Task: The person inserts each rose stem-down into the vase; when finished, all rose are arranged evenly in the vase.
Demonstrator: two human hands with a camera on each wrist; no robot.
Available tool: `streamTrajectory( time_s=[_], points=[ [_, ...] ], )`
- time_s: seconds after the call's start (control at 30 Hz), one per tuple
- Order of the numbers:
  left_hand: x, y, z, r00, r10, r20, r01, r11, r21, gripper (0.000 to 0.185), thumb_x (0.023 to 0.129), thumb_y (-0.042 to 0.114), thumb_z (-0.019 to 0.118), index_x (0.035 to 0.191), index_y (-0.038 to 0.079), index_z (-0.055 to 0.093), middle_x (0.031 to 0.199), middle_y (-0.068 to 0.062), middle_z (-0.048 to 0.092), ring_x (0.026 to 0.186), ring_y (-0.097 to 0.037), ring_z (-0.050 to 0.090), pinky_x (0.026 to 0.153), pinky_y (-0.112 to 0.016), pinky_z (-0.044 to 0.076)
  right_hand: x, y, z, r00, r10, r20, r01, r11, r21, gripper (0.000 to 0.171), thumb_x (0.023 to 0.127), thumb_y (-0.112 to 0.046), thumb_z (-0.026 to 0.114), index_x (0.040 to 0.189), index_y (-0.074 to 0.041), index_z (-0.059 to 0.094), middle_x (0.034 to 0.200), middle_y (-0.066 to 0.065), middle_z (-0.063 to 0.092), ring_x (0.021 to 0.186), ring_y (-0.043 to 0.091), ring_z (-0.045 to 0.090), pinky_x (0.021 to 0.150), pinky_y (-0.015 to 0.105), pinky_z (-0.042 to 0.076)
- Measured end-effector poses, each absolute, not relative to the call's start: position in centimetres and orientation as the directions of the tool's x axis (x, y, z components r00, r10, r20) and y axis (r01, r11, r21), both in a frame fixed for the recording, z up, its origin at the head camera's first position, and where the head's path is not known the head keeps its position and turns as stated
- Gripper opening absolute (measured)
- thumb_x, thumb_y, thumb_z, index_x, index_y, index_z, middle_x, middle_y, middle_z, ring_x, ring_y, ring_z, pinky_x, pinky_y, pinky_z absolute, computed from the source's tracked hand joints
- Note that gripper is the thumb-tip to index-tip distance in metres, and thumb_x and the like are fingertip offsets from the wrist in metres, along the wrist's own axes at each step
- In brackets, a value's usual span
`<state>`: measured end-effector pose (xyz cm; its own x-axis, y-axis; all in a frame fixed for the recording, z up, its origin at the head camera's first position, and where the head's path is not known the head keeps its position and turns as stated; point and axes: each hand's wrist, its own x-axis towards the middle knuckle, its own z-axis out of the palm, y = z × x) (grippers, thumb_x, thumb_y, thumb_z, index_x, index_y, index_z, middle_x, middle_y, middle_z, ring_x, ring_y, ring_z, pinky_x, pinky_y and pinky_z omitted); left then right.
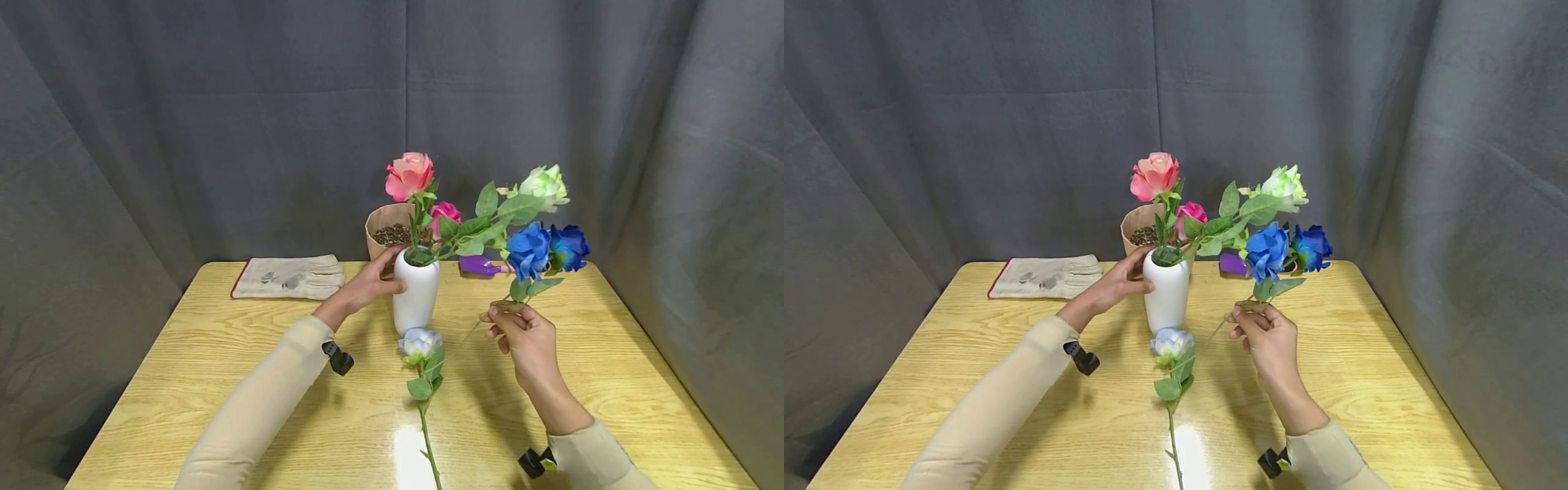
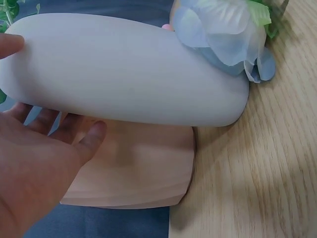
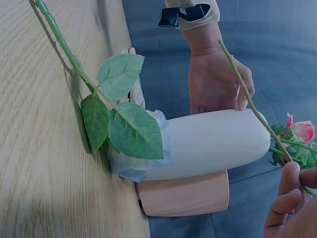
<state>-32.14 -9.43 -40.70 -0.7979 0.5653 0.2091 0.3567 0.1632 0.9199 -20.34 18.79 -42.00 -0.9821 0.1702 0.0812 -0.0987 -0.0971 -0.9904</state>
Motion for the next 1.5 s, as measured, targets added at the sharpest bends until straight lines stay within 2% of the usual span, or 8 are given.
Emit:
streamTrajectory(
  time_s=[0.2,0.4,0.57,0.7,0.93,1.17,1.33,1.5],
  points=[
    [-31.9,-9.4,-40.8,-0.822,0.538,0.187,0.325,0.174,0.93,0.079,0.089,0.017,0.063,0.158,0.014,0.025,0.157,-0.015,0.035,0.144,-0.038,0.039,0.118,-0.055,0.034,-20.4,18.8,-42.0,-0.981,0.175,0.084,-0.101,-0.091,-0.991,0.016,0.096,-0.016,0.068,0.105,-0.004,0.067,0.076,-0.011,0.075,0.06,0.005,0.065,0.049,0.019,0.043],
    [-31.5,-8.9,-40.8,-0.864,0.473,0.17,0.292,0.197,0.936,0.079,0.088,0.012,0.072,0.155,0.017,0.03,0.149,-0.013,0.042,0.136,-0.034,0.046,0.114,-0.049,0.041,-20.5,18.9,-42.0,-0.975,0.197,0.107,-0.128,-0.097,-0.987,0.02,0.095,-0.016,0.069,0.109,-0.001,0.066,0.075,-0.01,0.075,0.059,0.006,0.065,0.048,0.018,0.042],
    [-31.0,-8.3,-40.9,-0.906,0.383,0.182,0.292,0.251,0.923,0.081,0.082,0.016,0.081,0.148,0.017,0.035,0.141,-0.009,0.048,0.127,-0.03,0.053,0.111,-0.047,0.043,-20.7,19.0,-42.0,-0.972,0.206,0.114,-0.139,-0.112,-0.984,0.028,0.096,-0.014,0.068,0.114,0.006,0.063,0.075,-0.01,0.075,0.058,0.006,0.065,0.048,0.017,0.041],
    [-30.4,-7.8,-40.9,-0.927,0.322,0.191,0.295,0.314,0.902,0.082,0.078,0.022,0.085,0.143,0.017,0.036,0.137,-0.008,0.049,0.123,-0.029,0.054,0.107,-0.048,0.046,-20.8,19.0,-41.9,-0.968,0.218,0.121,-0.15,-0.12,-0.981,0.026,0.096,-0.014,0.068,0.112,0.006,0.063,0.076,-0.009,0.075,0.058,0.006,0.064,0.047,0.017,0.041],
    [-29.9,-7.3,-40.9,-0.927,0.292,0.234,0.332,0.352,0.875,0.081,0.078,0.026,0.085,0.14,0.013,0.035,0.135,-0.009,0.047,0.119,-0.032,0.053,0.104,-0.051,0.047,-20.9,19.0,-41.7,-0.96,0.251,0.125,-0.165,-0.144,-0.976,0.012,0.094,-0.015,0.07,0.097,-0.004,0.066,0.075,-0.007,0.075,0.057,0.008,0.063,0.046,0.019,0.039],
    [-30.1,-7.3,-41.3,-0.923,0.3,0.243,0.344,0.355,0.869,0.084,0.079,0.028,0.084,0.145,0.015,0.034,0.137,-0.009,0.047,0.118,-0.03,0.053,0.103,-0.053,0.047,-21.3,19.0,-41.3,-0.939,0.31,0.148,-0.205,-0.161,-0.965,0.012,0.093,-0.015,0.071,0.095,-0.004,0.067,0.074,-0.007,0.075,0.055,0.008,0.063,0.044,0.018,0.039],
    [-30.0,-7.4,-41.2,-0.924,0.308,0.228,0.337,0.37,0.866,0.086,0.081,0.029,0.083,0.15,0.016,0.034,0.136,-0.011,0.049,0.118,-0.029,0.052,0.1,-0.054,0.048,-21.6,19.0,-40.9,-0.92,0.355,0.164,-0.247,-0.203,-0.948,0.005,0.093,-0.009,0.07,0.09,-0.006,0.067,0.072,-0.005,0.075,0.053,0.007,0.063,0.042,0.016,0.038],
    [-29.9,-7.4,-41.2,-0.926,0.311,0.215,0.327,0.372,0.869,0.085,0.082,0.03,0.082,0.15,0.017,0.033,0.137,-0.011,0.049,0.121,-0.029,0.051,0.103,-0.055,0.047,-21.8,19.1,-40.2,-0.896,0.401,0.19,-0.309,-0.255,-0.916,0.005,0.092,-0.008,0.07,0.09,-0.006,0.067,0.072,-0.004,0.075,0.052,0.007,0.064,0.04,0.016,0.037]
  ],
)
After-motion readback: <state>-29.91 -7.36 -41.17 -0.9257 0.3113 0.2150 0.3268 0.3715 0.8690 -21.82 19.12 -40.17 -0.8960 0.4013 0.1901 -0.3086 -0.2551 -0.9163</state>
